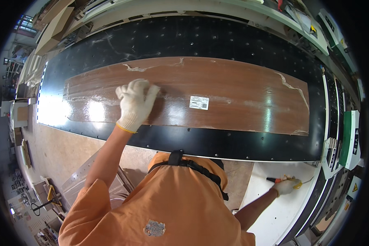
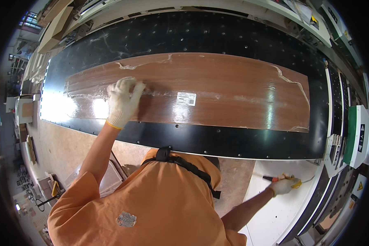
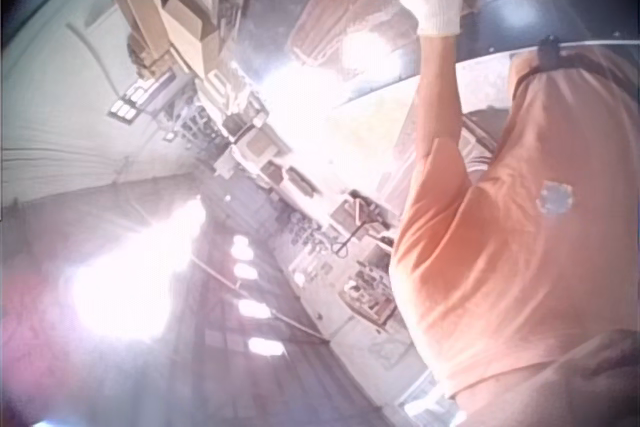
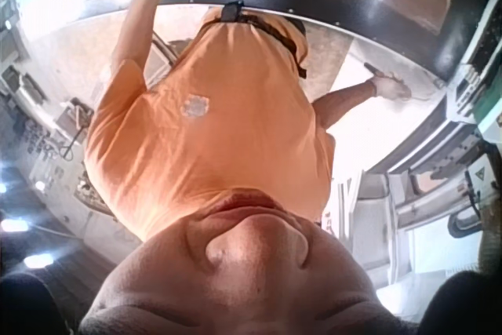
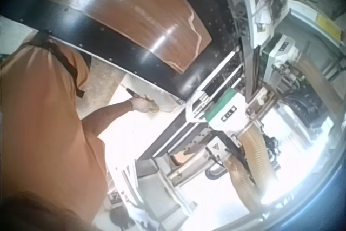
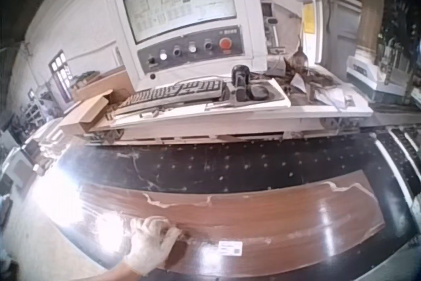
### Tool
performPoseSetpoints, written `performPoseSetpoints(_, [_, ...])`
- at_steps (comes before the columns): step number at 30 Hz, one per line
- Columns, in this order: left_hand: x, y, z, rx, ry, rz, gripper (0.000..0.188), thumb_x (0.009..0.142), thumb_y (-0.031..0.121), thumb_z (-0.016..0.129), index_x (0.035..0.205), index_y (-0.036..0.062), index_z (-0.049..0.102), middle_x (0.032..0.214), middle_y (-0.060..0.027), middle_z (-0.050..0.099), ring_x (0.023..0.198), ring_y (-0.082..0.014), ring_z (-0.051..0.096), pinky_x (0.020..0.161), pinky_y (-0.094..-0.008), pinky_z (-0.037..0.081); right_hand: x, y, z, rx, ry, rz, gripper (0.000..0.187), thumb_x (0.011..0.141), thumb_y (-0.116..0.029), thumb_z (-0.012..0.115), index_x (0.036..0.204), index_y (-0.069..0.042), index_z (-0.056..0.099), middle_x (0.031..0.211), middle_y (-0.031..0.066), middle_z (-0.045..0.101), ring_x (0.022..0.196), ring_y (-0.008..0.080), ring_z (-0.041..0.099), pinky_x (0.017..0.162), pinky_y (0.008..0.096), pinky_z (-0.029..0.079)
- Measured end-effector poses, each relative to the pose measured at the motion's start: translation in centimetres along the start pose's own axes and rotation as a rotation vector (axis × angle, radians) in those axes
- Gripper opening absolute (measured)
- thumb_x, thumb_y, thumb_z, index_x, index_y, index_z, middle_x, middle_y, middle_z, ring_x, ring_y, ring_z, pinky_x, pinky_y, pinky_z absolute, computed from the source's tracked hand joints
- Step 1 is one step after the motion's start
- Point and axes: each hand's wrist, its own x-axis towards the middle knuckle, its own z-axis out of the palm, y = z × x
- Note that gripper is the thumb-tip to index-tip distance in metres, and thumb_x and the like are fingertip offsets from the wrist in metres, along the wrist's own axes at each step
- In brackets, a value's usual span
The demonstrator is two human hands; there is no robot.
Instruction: The person walks through a workshop, picks up a large brown panel, and places it on a workbench. They use a handheld barcode scanner to scan a label on the panel while operating a computer mouse. The person then retrieves another panel and repeats the scanning process.
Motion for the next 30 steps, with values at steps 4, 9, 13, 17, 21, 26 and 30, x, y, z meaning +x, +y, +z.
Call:
performPoseSetpoints(4, [1.5, 2.1, 1.2, -0.027, 0.109, 0.235, 0.031, 0.098, 0.031, 0.083, 0.117, 0.0105, 0.072, 0.120, -0.0085, 0.077, 0.111, -0.0313, 0.068, 0.108, -0.0499, 0.041, 4.6, 12.9, 2.0, -0.381, -0.449, -0.271, 0.040, 0.110, -0.039, 0.065, 0.116, -0.001, 0.075, 0.096, 0.0051, 0.074, 0.082, 0.0193, 0.068, 0.074, 0.0374, 0.059])
performPoseSetpoints(9, [3.4, 0.6, 1.1, -0.103, 0.238, 0.345, 0.030, 0.094, 0.023, 0.086, 0.116, 0.0110, 0.070, 0.118, -0.0086, 0.076, 0.110, -0.0323, 0.066, 0.107, -0.0512, 0.042, 3.8, 22.8, 1.8, -0.570, -0.702, -0.384, 0.046, 0.105, -0.030, 0.070, 0.135, 0.004, 0.074, 0.131, 0.0136, 0.079, 0.115, 0.0266, 0.070, 0.104, 0.0437, 0.057])
performPoseSetpoints(13, [1.9, -4.3, -0.4, -0.064, 0.223, 0.150, 0.026, 0.094, 0.022, 0.086, 0.111, 0.0082, 0.072, 0.118, -0.0120, 0.075, 0.108, -0.0348, 0.065, 0.101, -0.0515, 0.046, 1.6, 19.1, -1.6, -1.008, -0.557, -0.534, 0.051, 0.103, -0.034, 0.067, 0.132, 0.008, 0.073, 0.131, 0.0331, 0.075, 0.125, 0.0513, 0.068, 0.107, 0.0493, 0.054])
performPoseSetpoints(17, [-1.0, -7.2, -0.3, -0.028, 0.234, -0.080, 0.023, 0.099, 0.022, 0.082, 0.113, 0.0082, 0.071, 0.114, -0.0106, 0.076, 0.104, -0.0375, 0.067, 0.105, -0.0566, 0.044, 0.4, 2.9, 2.8, -1.037, -0.100, -0.288, 0.035, 0.112, -0.027, 0.063, 0.116, 0.005, 0.078, 0.119, 0.0202, 0.078, 0.110, 0.0344, 0.071, 0.105, 0.0457, 0.054])
performPoseSetpoints(21, [1.6, -4.9, 2.7, -0.101, 0.273, -0.093, 0.024, 0.099, 0.020, 0.081, 0.115, 0.0110, 0.067, 0.107, -0.0056, 0.074, 0.093, -0.0316, 0.064, 0.101, -0.0533, 0.040, -7.5, -15.0, 19.1, -0.464, -0.198, -1.016, 0.035, 0.113, -0.024, 0.065, 0.136, 0.002, 0.073, 0.140, 0.0205, 0.070, 0.128, 0.0364, 0.066, 0.115, 0.0478, 0.050])
performPoseSetpoints(26, [8.7, 2.6, 7.7, -0.307, 0.368, 0.161, 0.020, 0.094, 0.017, 0.083, 0.107, 0.0127, 0.069, 0.108, -0.0029, 0.068, 0.104, -0.0294, 0.059, 0.102, -0.0520, 0.040, -24.7, -27.9, 40.2, -0.108, -0.673, -1.527, 0.042, 0.093, -0.006, 0.080, 0.135, -0.008, 0.072, 0.136, 0.0152, 0.070, 0.130, 0.0372, 0.065, 0.117, 0.0481, 0.050])
performPoseSetpoints(30, [10.1, 4.5, 9.3, -0.341, 0.350, 0.142, 0.012, 0.095, 0.021, 0.082, 0.097, 0.0127, 0.073, 0.104, -0.0055, 0.074, 0.103, -0.0328, 0.061, 0.104, -0.0531, 0.039, -30.8, -31.5, 50.7, -0.377, -0.954, -1.534, 0.060, 0.088, -0.015, 0.084, 0.145, -0.010, 0.065, 0.149, 0.0169, 0.061, 0.139, 0.0403, 0.059, 0.120, 0.0491, 0.049])
